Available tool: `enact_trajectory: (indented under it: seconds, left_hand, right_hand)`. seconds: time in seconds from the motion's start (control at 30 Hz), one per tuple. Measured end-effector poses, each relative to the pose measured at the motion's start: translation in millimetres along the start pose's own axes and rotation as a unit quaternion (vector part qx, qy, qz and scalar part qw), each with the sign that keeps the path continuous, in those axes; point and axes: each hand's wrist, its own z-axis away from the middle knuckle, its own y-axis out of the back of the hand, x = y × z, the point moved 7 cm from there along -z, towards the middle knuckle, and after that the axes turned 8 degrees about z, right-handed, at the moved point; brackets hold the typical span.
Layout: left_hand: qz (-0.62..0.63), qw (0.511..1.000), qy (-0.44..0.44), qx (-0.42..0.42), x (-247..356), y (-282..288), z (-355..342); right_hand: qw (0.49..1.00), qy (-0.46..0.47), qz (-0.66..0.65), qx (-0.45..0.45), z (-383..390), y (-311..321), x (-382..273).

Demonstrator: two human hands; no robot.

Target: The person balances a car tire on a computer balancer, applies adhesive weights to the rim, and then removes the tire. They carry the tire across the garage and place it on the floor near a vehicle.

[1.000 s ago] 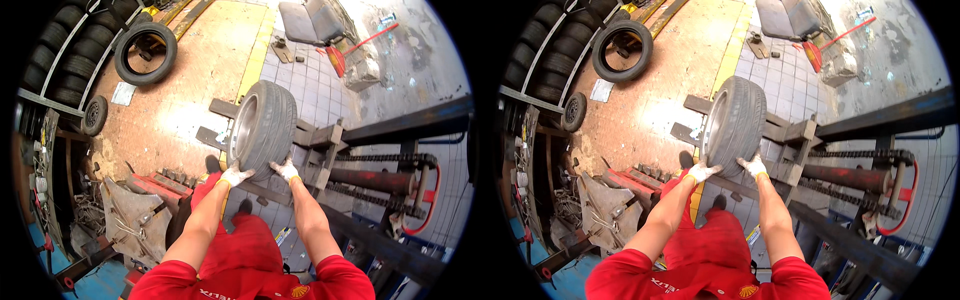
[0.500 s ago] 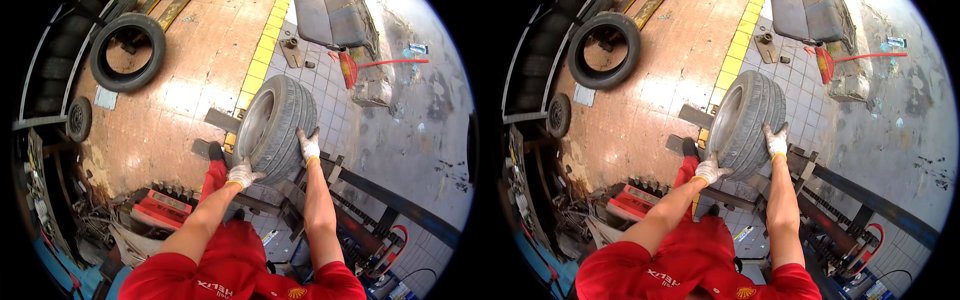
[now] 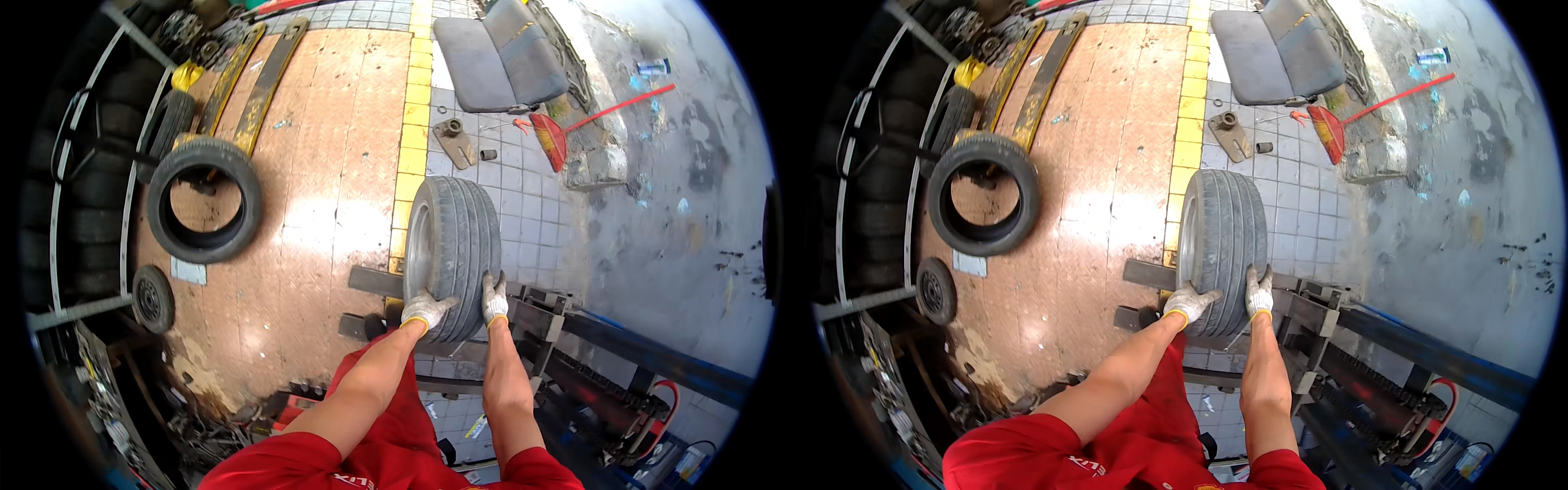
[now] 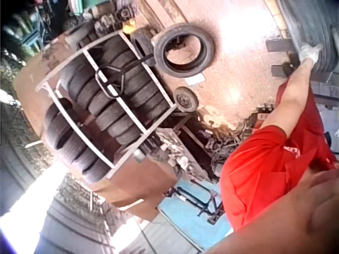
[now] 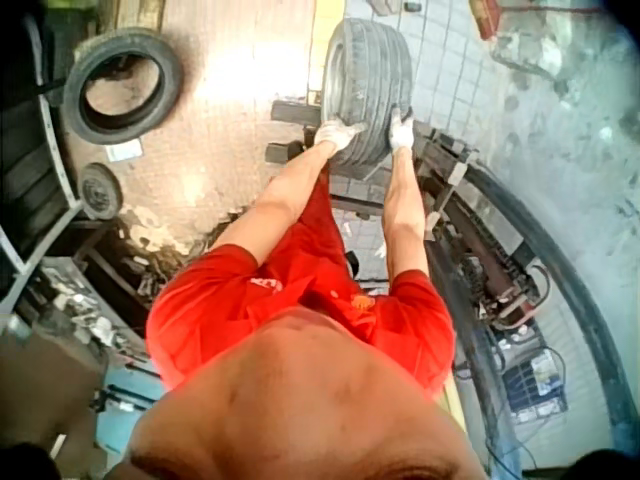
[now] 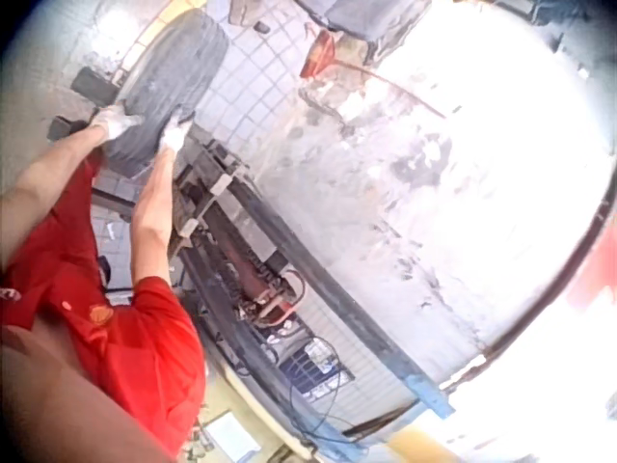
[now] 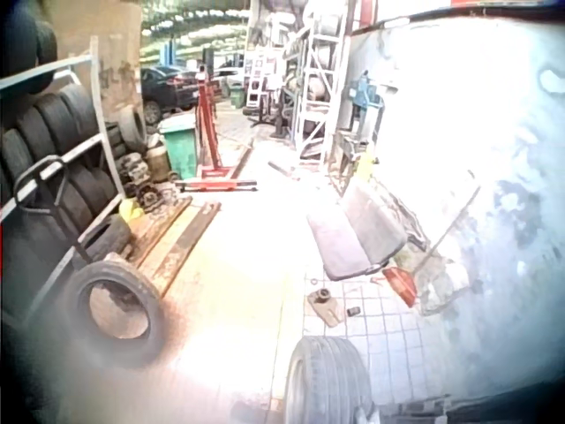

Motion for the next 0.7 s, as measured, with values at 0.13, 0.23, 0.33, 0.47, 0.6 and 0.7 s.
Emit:
enact_trajectory:
  seconds: [0.13,0.23,0.33,0.47,0.6,0.7]
  left_hand:
    - [-0.015,1.000,0.007,-0.015,46,58,-32]
    - [-0.001,0.998,0.027,0.048,88,111,-68]
    - [0.138,0.990,0.027,-0.021,70,146,-193]
    - [-0.090,0.995,0.002,-0.038,97,218,-226]
    - [-0.064,0.996,-0.022,-0.061,154,354,-235]
    - [0.020,0.998,-0.053,0.019,129,515,-221]
  right_hand:
    - [0.998,0.036,0.049,0.011,-40,-14,-71]
    - [0.997,0.007,-0.051,-0.053,-58,-17,-106]
    - [0.984,-0.068,0.110,-0.126,-112,-69,-83]
    - [0.997,-0.027,0.061,0.044,-187,-103,-177]
    - [0.994,0.027,0.097,0.028,-300,-118,-343]
    - [0.996,0.007,0.069,-0.048,-322,-126,-430]
